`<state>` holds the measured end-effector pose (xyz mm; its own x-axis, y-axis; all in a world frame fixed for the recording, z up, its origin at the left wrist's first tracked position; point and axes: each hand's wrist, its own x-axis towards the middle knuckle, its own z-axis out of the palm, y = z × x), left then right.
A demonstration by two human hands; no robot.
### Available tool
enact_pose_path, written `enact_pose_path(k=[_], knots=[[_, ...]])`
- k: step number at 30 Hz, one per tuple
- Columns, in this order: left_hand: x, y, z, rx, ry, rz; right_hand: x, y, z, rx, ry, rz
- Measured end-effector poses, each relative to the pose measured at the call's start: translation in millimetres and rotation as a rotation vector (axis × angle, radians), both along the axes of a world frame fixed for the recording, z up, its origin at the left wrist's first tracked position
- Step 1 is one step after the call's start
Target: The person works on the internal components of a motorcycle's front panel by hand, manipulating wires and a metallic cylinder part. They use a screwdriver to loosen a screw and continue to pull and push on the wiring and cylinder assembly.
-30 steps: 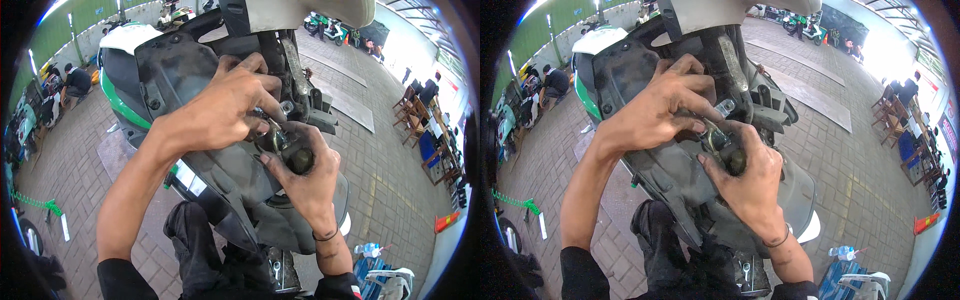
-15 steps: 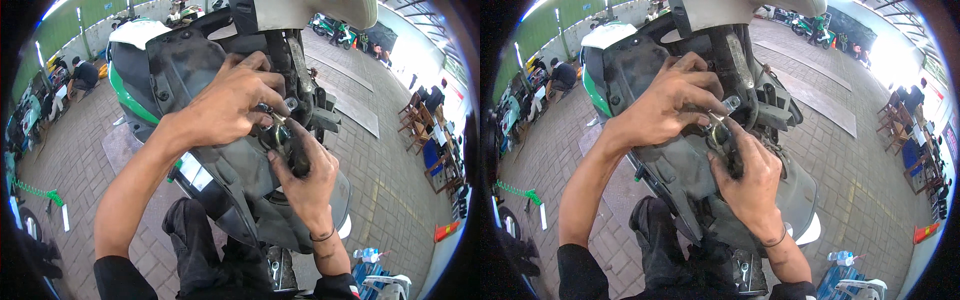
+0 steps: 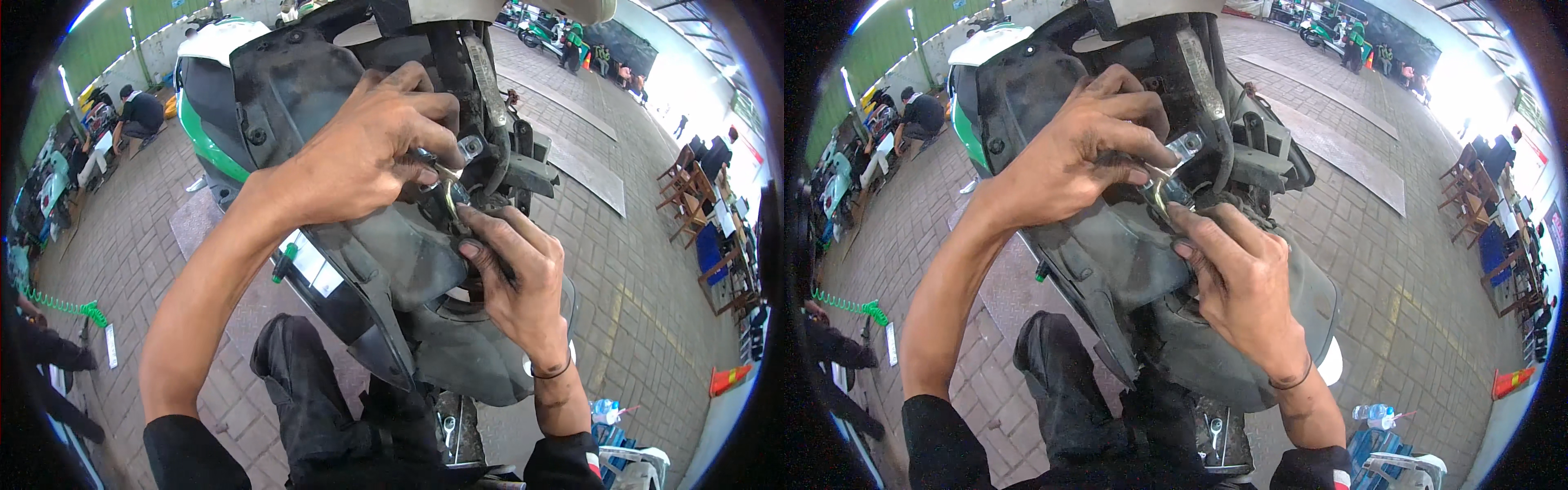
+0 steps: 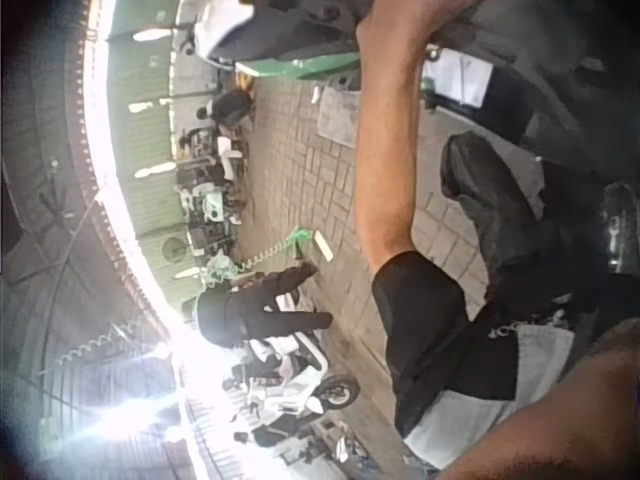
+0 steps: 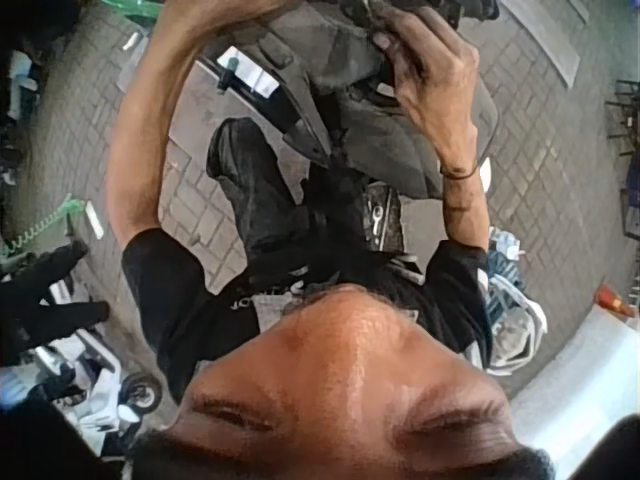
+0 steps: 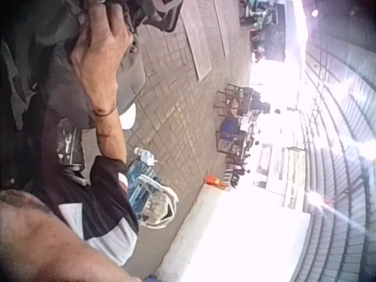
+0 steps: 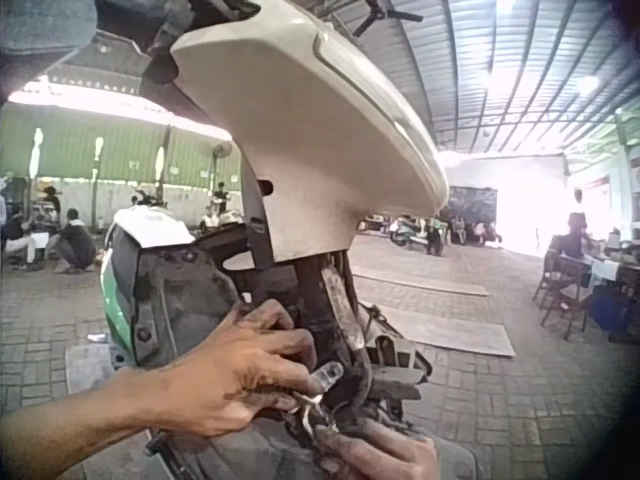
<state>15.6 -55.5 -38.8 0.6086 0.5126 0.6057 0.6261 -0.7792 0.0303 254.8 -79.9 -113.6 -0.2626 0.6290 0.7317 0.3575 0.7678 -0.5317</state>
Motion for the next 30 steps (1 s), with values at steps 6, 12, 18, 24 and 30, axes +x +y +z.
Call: enact_pose_path(k=[6,12,18,24,30], knots=[[-2,4,-2,0.041,0.016,-0.079,-12,-6,-6,0.030,0.018,-0.010],[-7,15,6,0.148,0.131,-0.160,-31,-4,-9,0.035,0.027,-0.077],[-13,35,19,0.140,0.213,-0.321,-38,-13,1,0.044,0.023,-0.177],[-15,52,17,0.158,0.203,-0.436,-38,-14,8,0.053,0.023,-0.315],[-29,40,43,0.116,0.381,-0.582,-59,-21,-1,0.038,-0.016,-0.517]])
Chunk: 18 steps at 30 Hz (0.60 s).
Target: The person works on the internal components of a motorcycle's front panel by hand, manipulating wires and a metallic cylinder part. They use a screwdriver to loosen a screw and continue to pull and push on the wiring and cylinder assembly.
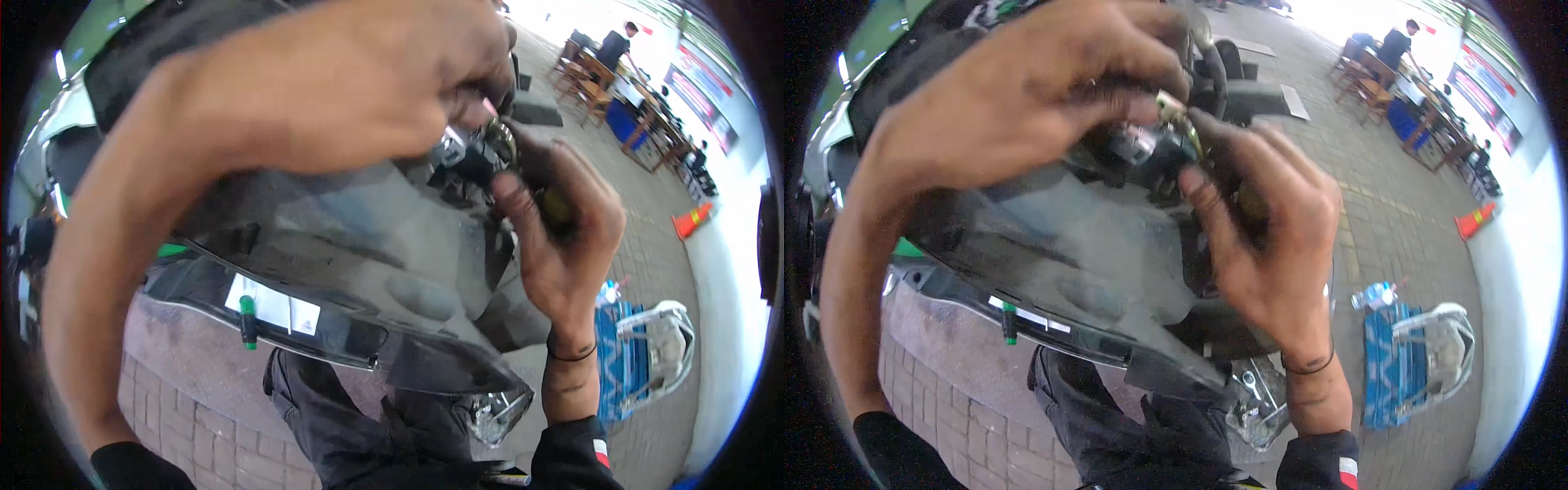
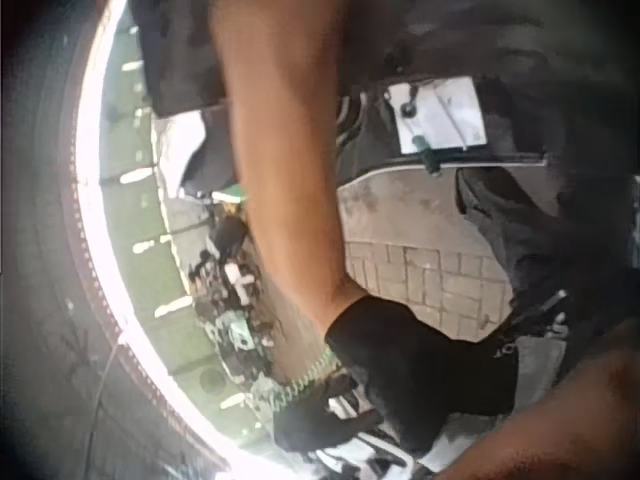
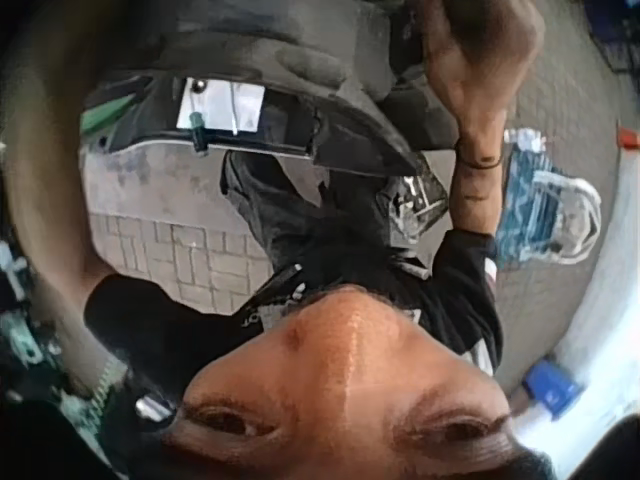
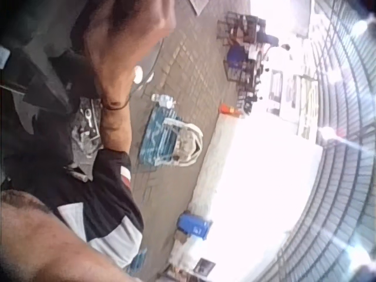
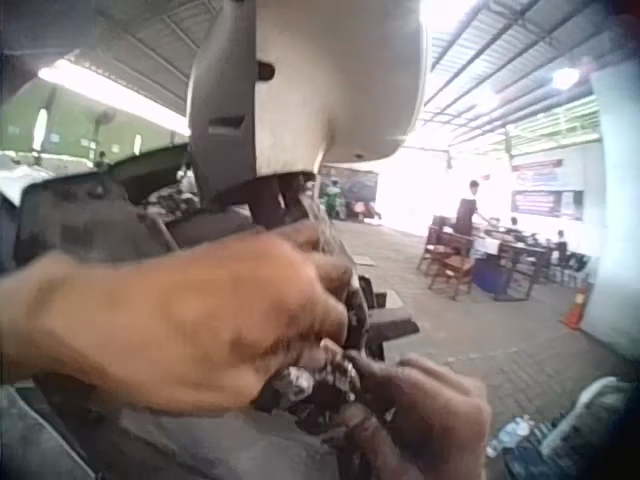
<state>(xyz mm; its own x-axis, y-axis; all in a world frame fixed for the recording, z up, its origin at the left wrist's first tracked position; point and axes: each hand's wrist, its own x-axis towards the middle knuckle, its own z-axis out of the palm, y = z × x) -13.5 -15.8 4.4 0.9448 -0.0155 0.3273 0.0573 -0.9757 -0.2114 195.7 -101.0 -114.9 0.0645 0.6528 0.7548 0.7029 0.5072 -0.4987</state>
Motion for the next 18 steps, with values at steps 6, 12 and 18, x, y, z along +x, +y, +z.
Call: enact_pose_path(k=[6,12,18], knots=[[-8,24,9,1.007,0.418,-0.144,-17,-20,12,-0.072,-0.094,-0.170],[-18,31,11,0.656,0.248,-0.103,-35,-22,13,-0.113,-0.016,-0.262],[-11,36,18,0.395,0.157,-0.128,-54,-30,18,-0.166,-0.014,-0.321]])
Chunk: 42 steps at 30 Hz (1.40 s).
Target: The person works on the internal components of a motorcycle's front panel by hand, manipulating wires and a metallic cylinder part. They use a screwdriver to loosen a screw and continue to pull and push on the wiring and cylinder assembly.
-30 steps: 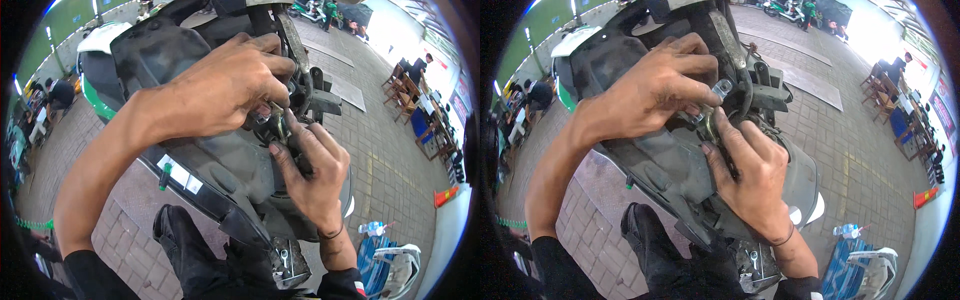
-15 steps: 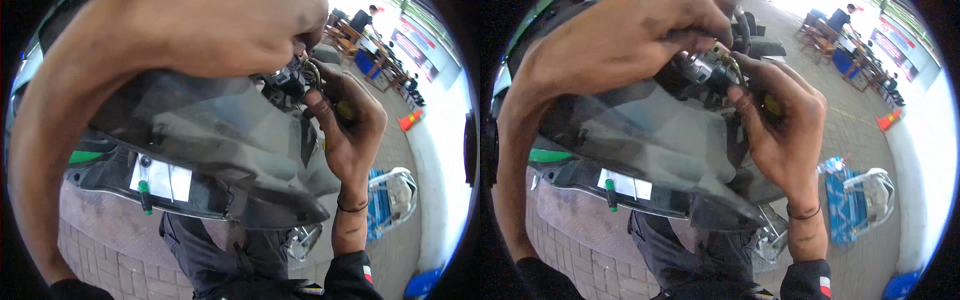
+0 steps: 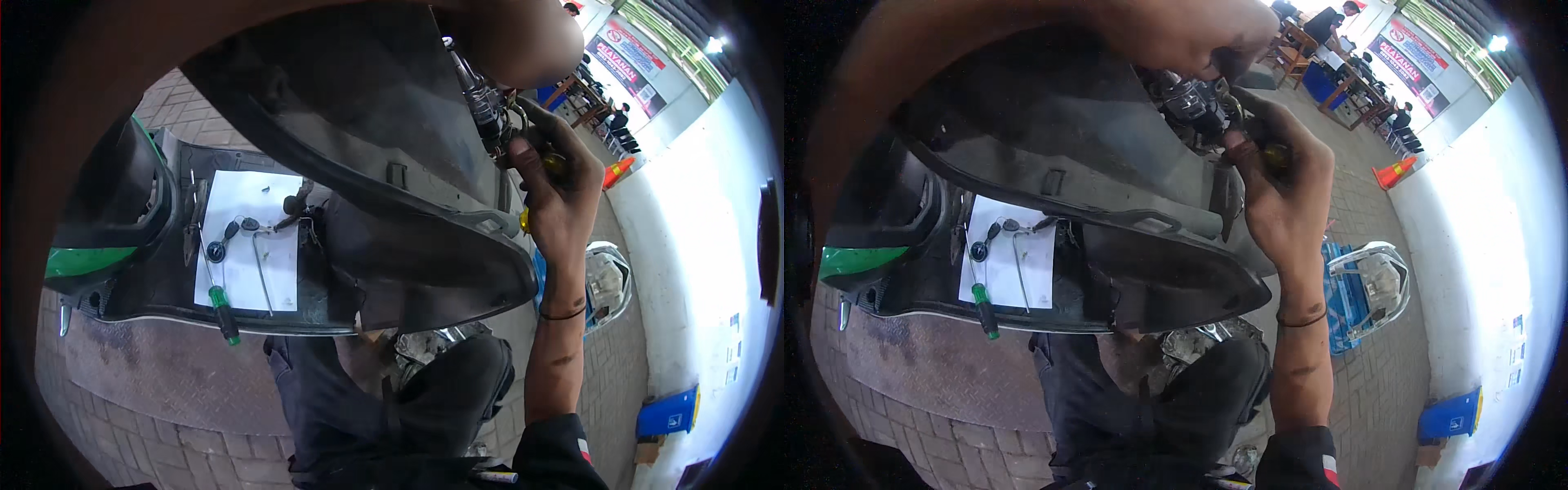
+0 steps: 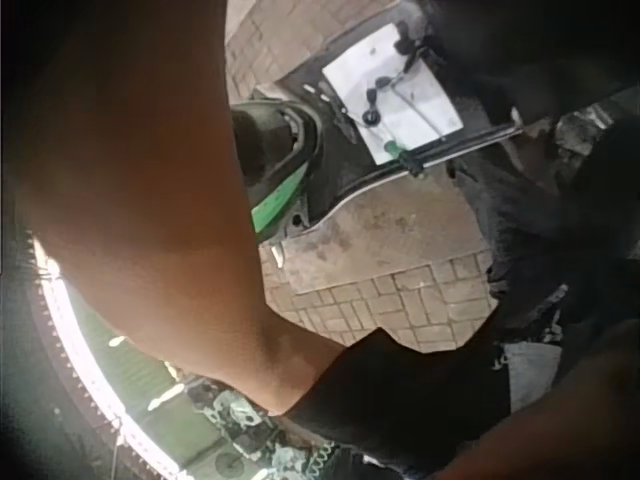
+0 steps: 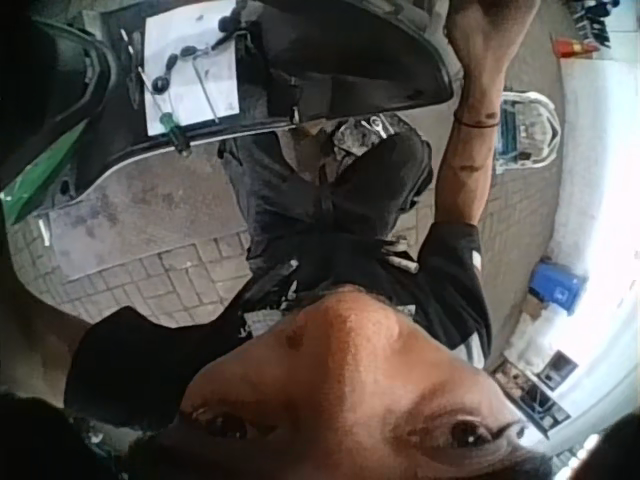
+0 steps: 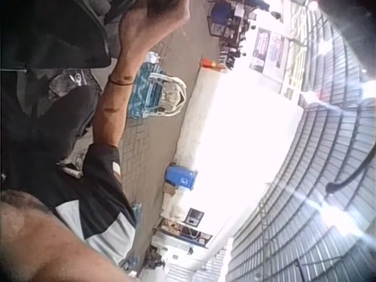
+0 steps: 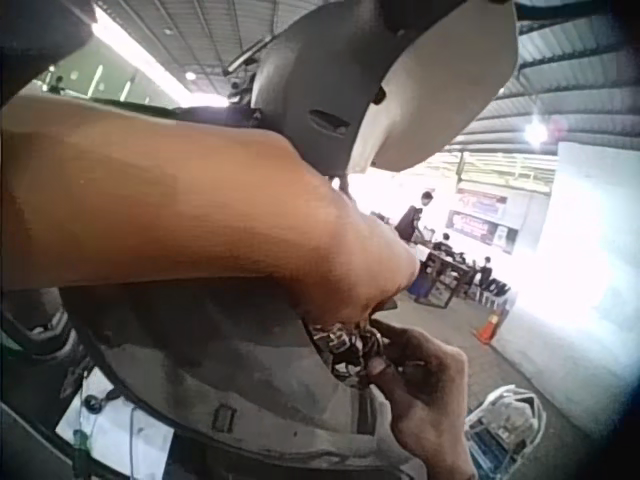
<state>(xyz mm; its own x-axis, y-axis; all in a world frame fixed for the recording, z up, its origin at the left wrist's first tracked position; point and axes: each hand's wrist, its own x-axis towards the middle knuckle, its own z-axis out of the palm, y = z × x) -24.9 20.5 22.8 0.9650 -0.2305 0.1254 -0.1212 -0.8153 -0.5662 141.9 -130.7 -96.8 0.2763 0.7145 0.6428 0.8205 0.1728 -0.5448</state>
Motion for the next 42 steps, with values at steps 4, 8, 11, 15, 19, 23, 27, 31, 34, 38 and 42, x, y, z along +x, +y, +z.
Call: enact_pose_path(k=[4,8,11,15,19,23,27,31,34,38,42], knots=[[8,3,6,-0.117,-0.007,-0.023,-5,2,-6,0.068,0.070,0.005],[16,6,8,-0.207,0.011,-0.034,-5,-3,-4,-0.064,-0.221,-0.182],[26,10,8,-0.257,0.012,-0.035,-5,-1,-2,-0.021,-0.134,-0.098],[39,17,10,-0.293,-0.024,-0.079,-16,15,1,0.121,-0.107,-0.113],[57,11,-11,-0.234,-0.255,-0.242,-19,9,8,0.032,-0.238,-0.305],[60,5,-4,-0.357,-0.081,-0.071,-11,12,1,0.036,-0.270,-0.295],[66,18,-5,-0.369,-0.149,-0.016,-8,23,-5,0.141,-0.084,-0.113],[45,16,15,-0.500,0.065,0.040,-4,20,-7,0.108,-0.005,-0.122],[37,20,14,-0.520,0.103,0.012,-11,16,-1,0.004,-0.050,-0.205],[42,17,9,-0.474,-0.006,-0.144,-1,7,-1,0.053,-0.006,-0.137],[45,-2,19,-0.491,0.088,0.220,-3,-18,9,0.084,-0.003,-0.151]])
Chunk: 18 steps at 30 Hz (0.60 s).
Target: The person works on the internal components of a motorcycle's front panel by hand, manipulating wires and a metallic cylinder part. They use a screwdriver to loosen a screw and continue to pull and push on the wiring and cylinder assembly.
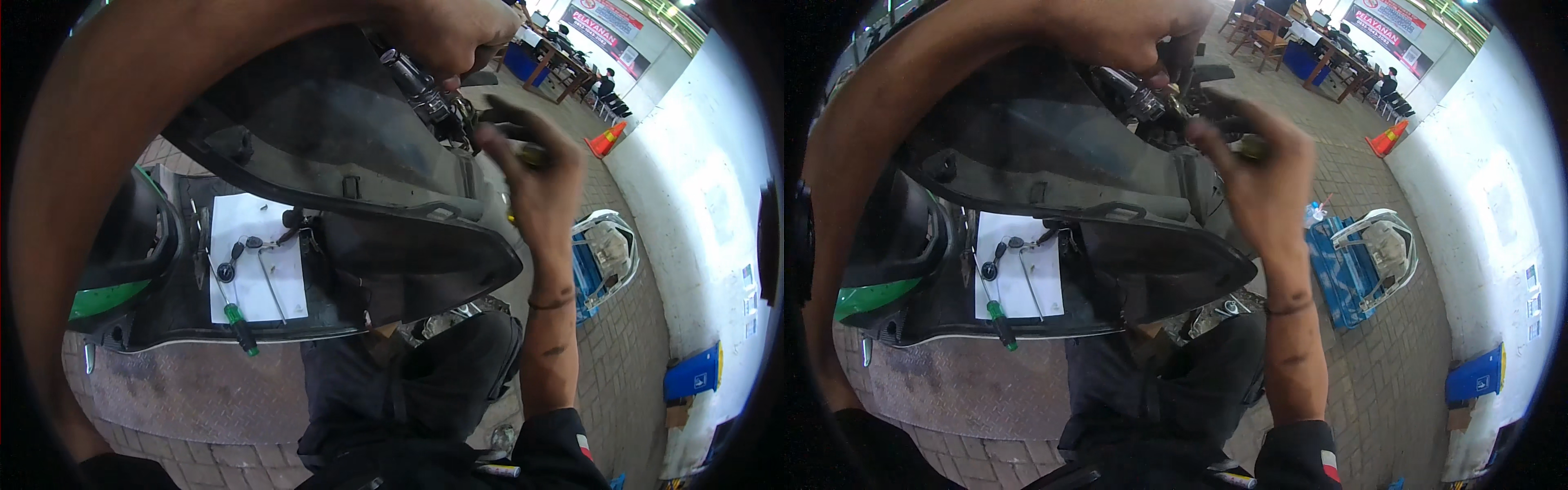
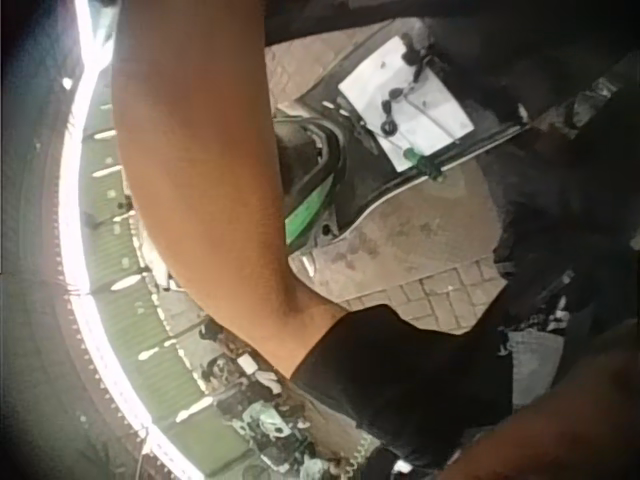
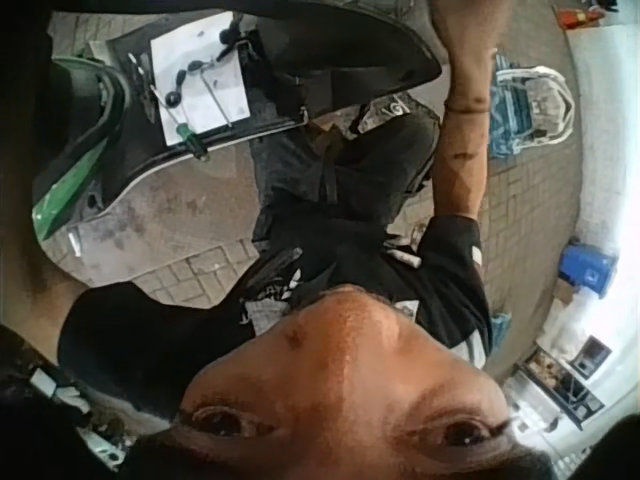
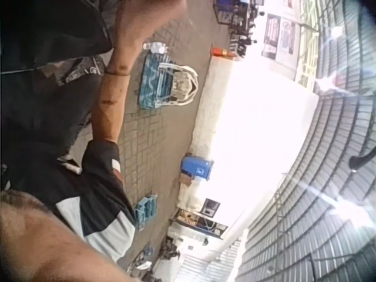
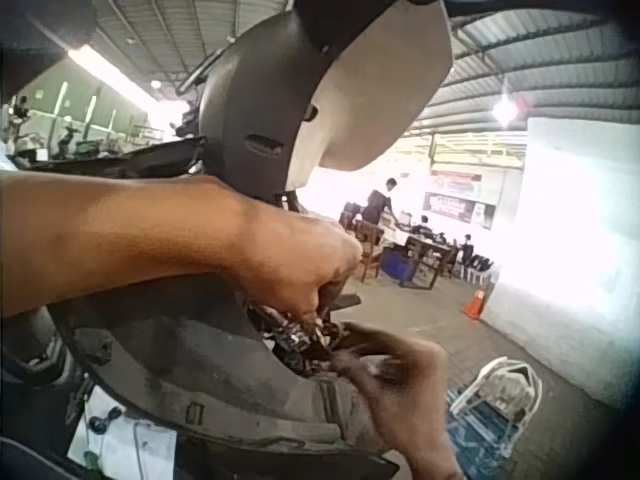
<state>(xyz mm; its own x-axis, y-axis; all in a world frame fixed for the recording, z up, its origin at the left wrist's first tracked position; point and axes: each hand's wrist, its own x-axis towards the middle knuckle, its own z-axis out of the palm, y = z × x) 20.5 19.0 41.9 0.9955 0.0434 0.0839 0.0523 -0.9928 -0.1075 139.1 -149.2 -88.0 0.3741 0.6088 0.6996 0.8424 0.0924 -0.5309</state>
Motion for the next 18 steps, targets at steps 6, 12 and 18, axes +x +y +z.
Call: enact_pose_path(k=[6,12,18], knots=[[0,16,0,0.125,-0.165,-0.213,-17,-112,-54,0.389,-0.106,-0.339],[8,24,-9,0.141,-0.216,-0.259,-129,-21,-125,-0.457,0.069,0.637],[9,24,-13,0.146,-0.211,-0.264,-134,65,-262,-0.718,-0.021,0.287]])
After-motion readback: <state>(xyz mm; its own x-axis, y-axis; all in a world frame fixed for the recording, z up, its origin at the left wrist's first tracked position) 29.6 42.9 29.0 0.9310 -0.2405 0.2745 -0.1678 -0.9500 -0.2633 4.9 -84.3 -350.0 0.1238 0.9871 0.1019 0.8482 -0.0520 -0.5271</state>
